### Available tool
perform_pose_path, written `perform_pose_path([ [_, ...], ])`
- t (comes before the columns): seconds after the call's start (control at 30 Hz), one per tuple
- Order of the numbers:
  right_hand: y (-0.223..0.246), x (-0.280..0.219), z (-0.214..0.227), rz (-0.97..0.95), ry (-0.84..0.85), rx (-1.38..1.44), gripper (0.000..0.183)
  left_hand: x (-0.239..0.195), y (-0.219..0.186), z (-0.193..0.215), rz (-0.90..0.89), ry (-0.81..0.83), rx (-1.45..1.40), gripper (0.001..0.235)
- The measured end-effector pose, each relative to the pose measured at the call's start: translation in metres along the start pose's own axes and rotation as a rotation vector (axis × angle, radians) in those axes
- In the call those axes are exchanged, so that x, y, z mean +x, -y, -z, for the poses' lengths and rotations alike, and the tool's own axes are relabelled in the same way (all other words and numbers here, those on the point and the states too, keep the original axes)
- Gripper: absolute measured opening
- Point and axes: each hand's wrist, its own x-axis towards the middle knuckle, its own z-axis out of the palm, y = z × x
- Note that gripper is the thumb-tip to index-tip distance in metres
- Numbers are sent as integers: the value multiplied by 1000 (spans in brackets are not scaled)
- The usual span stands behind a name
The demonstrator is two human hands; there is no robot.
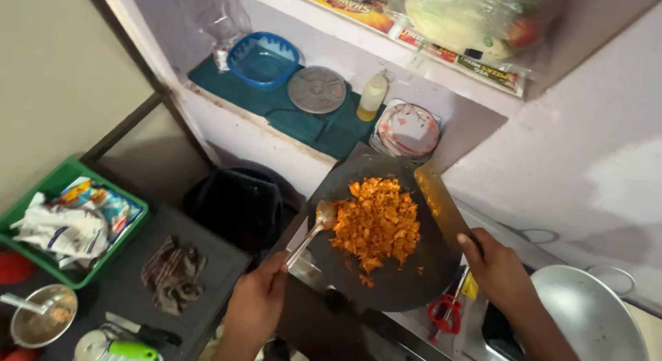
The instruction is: The person stirs and chops a mixture of orange-colored food in a pan on a stove using a spoon and a knife. They then transfer the cooked food from the pan into a blue bowl.
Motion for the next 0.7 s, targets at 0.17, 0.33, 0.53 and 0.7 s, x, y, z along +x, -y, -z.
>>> perform_pose_path([
  [0.17,-5,28,-18,67,192,13,43,28,-8,5,133,157,47,33],
  [0.33,19,-1,-31,50,140,-316,42,51,-10,9,-102,145,21,30],
  [0.53,67,-40,-31,-98,170,-358,40,79,-2,13,-49,276,37,33],
  [0.7,79,-50,-6,-259,-15,-106,43,95,12,19,-206,282,7,32],
])
